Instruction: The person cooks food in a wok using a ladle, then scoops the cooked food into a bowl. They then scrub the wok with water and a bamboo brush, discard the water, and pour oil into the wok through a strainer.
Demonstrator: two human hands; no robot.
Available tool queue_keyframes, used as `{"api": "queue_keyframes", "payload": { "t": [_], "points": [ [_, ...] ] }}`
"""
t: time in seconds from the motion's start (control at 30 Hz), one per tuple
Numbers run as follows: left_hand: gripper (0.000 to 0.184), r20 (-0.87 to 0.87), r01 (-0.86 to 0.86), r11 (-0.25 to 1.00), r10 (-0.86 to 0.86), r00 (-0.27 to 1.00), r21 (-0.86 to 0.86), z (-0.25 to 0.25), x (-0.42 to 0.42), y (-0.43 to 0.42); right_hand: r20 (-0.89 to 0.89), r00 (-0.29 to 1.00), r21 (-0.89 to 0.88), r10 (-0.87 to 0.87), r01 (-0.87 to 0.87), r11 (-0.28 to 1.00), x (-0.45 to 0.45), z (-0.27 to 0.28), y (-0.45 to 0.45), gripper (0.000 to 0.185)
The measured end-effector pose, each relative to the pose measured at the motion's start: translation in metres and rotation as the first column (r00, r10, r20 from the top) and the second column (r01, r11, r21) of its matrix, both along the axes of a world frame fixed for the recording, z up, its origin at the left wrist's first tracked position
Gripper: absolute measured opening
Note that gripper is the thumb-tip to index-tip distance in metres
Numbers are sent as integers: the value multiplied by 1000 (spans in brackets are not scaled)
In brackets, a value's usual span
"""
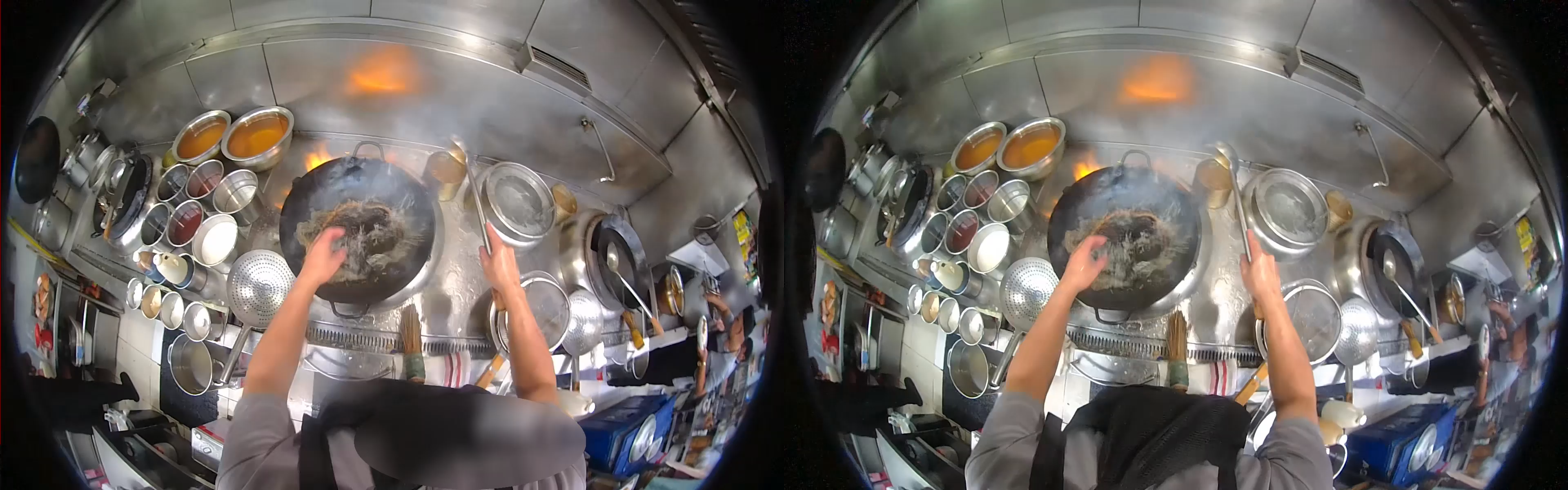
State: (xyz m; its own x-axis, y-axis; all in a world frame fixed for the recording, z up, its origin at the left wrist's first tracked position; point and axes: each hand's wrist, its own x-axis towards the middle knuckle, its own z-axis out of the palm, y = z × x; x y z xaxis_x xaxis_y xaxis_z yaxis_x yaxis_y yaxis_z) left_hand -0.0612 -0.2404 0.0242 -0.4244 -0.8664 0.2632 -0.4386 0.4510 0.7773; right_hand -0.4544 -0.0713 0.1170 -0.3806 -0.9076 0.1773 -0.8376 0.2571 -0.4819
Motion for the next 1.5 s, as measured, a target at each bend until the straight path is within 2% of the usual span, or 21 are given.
{"api": "queue_keyframes", "payload": {
  "t": [0.1, 0.17, 0.27, 0.3, 0.37, 0.4, 0.47, 0.5, 0.53, 0.6, 0.7, 0.73, 0.87, 0.97, 1.0, 1.03, 1.07, 1.13, 1.23, 1.37, 1.5],
  "points": [
    [41, 14, -146, 989, 146, 989, -24, 21, 50, 51, -51, 999, 73, -9, 13, 997, -33, -15, -48, 57],
    [36, -17, -293, 948, 297, 955, 127, 40, 63, 89, -122, 992, 21, 25, -23, 1000, -51, -38, -84, 46],
    [29, -80, -415, 904, 423, 903, 98, 32, 72, 128, 360, 931, 123, 58, -108, 986, -83, -67, -144, 23],
    [29, -71, -402, 906, 413, 908, 137, 32, 72, 138, 593, 805, 170, -11, -112, 979, -96, -68, -155, 19],
    [30, -77, -380, 902, 402, 913, 204, 31, 64, 152, 898, 408, 245, -165, -153, 957, -118, -59, -175, 20],
    [27, -83, -386, 908, 403, 912, 162, 26, 57, 156, 623, 782, 297, 19, -259, 919, -110, -40, -159, 23],
    [24, -25, -384, 919, 388, 922, 91, 35, 39, 160, 226, 961, 75, 160, -181, 981, -108, -60, -123, 33],
    [22, 3, -373, 926, 373, 928, 61, 38, 29, 162, -4, 985, -44, 171, -171, 984, -113, -70, -101, 40],
    [18, -29, -353, 933, 352, 935, -64, 34, 20, 159, -7, 990, -46, 143, -143, 989, -119, -75, -81, 46],
    [17, -10, -281, 955, 282, 960, -93, 35, 6, 155, -12, 997, -52, 74, -75, 996, -130, -77, -47, 60],
    [14, 7, -183, 977, 185, 983, -106, 41, -11, 156, -17, 989, 76, -146, 147, 986, -127, -50, 4, 63],
    [14, 16, -160, 980, 163, 987, -116, 41, -13, 155, -91, 981, 28, -170, 174, 984, -137, -60, 17, 64],
    [13, -12, -114, 987, 114, 993, -117, 40, -15, 150, -99, 935, 94, -341, 350, 932, -153, -61, 49, 59],
    [13, -72, -85, 994, 79, 994, -74, 41, -12, 147, 30, 910, 148, -414, 406, 902, -157, -72, 48, 53],
    [13, -93, -83, 994, 76, 993, -76, 41, -12, 146, 6, 933, -52, -359, 359, 932, -165, -95, 47, 36],
    [14, -114, -84, 994, 75, 991, -76, 41, -12, 145, 327, 879, 5, -347, 366, 931, -168, -91, 48, 29],
    [14, -120, -84, 994, 75, 990, -74, 43, -11, 145, 613, 727, 56, -310, 351, 935, -170, -87, 44, 23],
    [15, -172, -103, 992, 90, 981, -68, 42, -10, 143, 945, 289, 40, -152, 358, 933, -146, -61, 45, 15],
    [16, -199, -115, 993, 107, 974, -32, 35, -3, 134, 999, -41, 34, -19, 391, 920, -112, -21, 61, 15],
    [14, -259, -100, 995, 96, 961, -1, 27, -6, 101, 978, -182, -44, 101, 291, 956, -88, 10, 92, 8],
    [14, -169, -117, 991, 105, 980, -61, 13, -41, 46, 974, -216, -18, 68, 228, 973, -38, 70, 116, 21]
  ]
}}
